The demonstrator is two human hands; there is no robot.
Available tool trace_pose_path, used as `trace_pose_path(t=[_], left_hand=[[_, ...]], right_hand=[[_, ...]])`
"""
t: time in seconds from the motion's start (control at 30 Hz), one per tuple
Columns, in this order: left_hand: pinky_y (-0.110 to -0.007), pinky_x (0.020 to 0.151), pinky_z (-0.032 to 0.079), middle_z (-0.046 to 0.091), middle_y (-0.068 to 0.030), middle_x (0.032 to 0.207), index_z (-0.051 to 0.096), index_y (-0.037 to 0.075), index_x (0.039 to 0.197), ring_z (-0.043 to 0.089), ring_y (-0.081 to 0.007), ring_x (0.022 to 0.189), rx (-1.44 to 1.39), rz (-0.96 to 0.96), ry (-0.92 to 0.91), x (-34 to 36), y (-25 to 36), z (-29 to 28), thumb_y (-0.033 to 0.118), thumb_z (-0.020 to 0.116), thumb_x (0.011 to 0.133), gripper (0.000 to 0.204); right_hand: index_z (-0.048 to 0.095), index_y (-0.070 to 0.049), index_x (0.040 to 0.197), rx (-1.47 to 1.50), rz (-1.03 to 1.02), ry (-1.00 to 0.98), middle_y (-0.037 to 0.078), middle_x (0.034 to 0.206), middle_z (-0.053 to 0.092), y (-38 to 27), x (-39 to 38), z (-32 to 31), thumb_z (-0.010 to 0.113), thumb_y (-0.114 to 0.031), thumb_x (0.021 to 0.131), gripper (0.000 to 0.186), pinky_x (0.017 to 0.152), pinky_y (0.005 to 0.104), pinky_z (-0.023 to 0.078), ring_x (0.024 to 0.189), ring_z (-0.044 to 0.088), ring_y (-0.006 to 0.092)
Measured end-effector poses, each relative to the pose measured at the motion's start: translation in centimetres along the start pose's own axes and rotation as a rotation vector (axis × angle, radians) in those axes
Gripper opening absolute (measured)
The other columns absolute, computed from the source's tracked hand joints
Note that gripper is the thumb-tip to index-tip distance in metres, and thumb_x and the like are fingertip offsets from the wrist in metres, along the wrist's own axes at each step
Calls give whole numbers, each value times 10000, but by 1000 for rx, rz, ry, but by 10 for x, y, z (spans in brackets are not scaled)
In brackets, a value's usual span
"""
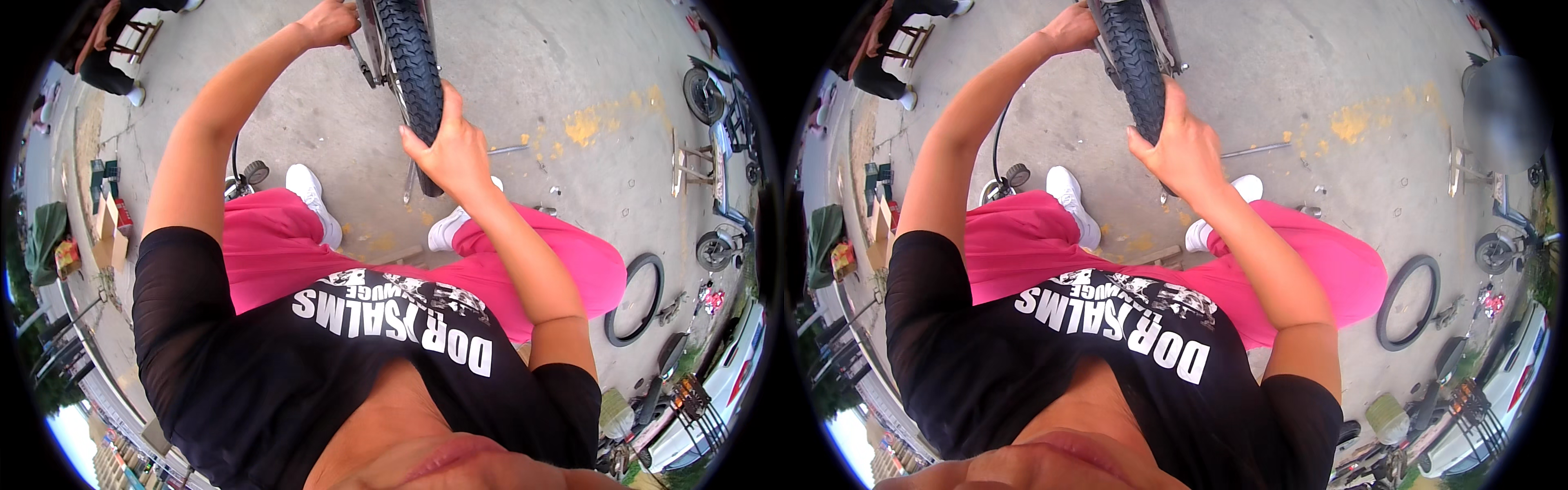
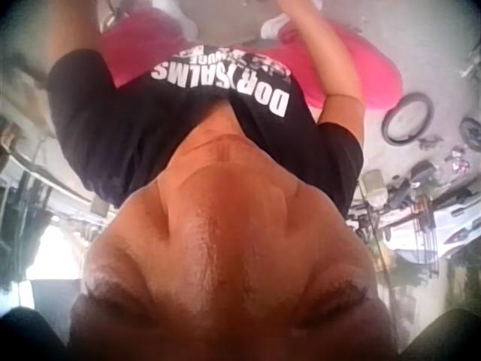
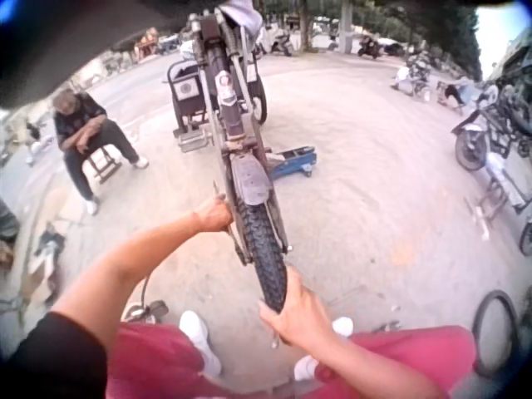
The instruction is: The person sits on the ground and uses a wrench to tighten the axle nuts on a bicycle wheel. They rotate the wheel and repeatedly adjust the nuts on both sides to secure the wheel in place.
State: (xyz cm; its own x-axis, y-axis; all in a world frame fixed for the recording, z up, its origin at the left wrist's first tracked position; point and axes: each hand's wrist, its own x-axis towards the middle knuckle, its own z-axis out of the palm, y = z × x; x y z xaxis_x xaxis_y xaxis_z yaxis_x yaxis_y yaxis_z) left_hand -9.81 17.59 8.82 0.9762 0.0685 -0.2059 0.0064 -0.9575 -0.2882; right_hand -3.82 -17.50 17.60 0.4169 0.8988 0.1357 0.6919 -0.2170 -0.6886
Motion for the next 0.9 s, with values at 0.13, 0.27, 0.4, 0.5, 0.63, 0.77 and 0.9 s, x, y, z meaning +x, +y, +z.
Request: trace_pose_path(t=[0.13,0.27,0.4,0.5,0.63,0.77,0.9], left_hand=[[-412,801,466,648,-58,835,661,140,765,617,-212,844,64,-59,-223,0,12,-28,236,679,707,114],[-376,756,510,656,-49,919,675,122,892,633,-227,895,162,-42,-312,-6,41,-67,154,705,669,227],[-365,702,523,675,-72,871,678,59,867,650,-260,869,257,11,-565,-19,67,-104,199,745,676,246],[-375,624,520,652,-125,798,667,18,853,649,-262,774,159,27,-634,-21,62,-98,164,715,686,227],[-364,514,504,604,-130,688,629,-47,789,611,-230,588,-294,-247,-915,-12,75,-133,126,654,736,182],[-248,409,413,569,-34,628,582,15,761,510,-124,461,-788,-393,-1068,-19,61,-132,175,586,830,175],[-164,349,350,595,-9,657,570,38,817,489,-32,455,-1505,-770,-930,-54,62,-115,186,539,861,157]], right_hand=[[258,-14,1289,-19,-27,22,248,779,625,5,2,4,665,-337,750,748,625,470,502,696,623,419],[260,-8,1288,-43,-36,47,250,781,627,7,2,4,648,-359,752,749,625,466,508,694,624,416],[276,5,1275,-35,-52,51,248,796,631,9,1,2,640,-356,751,734,635,472,510,703,626,416],[288,13,1264,-19,-87,66,241,803,635,11,2,2,637,-360,750,725,642,475,510,710,628,414],[297,13,1255,-27,-84,74,235,798,637,16,3,-4,639,-369,747,722,647,475,509,710,629,410],[302,13,1251,-4,-88,57,238,787,635,18,4,-1,638,-379,747,721,647,474,507,702,629,408],[305,11,1237,-27,-82,51,239,794,634,19,3,-3,642,-374,744,710,647,473,507,705,631,403]])
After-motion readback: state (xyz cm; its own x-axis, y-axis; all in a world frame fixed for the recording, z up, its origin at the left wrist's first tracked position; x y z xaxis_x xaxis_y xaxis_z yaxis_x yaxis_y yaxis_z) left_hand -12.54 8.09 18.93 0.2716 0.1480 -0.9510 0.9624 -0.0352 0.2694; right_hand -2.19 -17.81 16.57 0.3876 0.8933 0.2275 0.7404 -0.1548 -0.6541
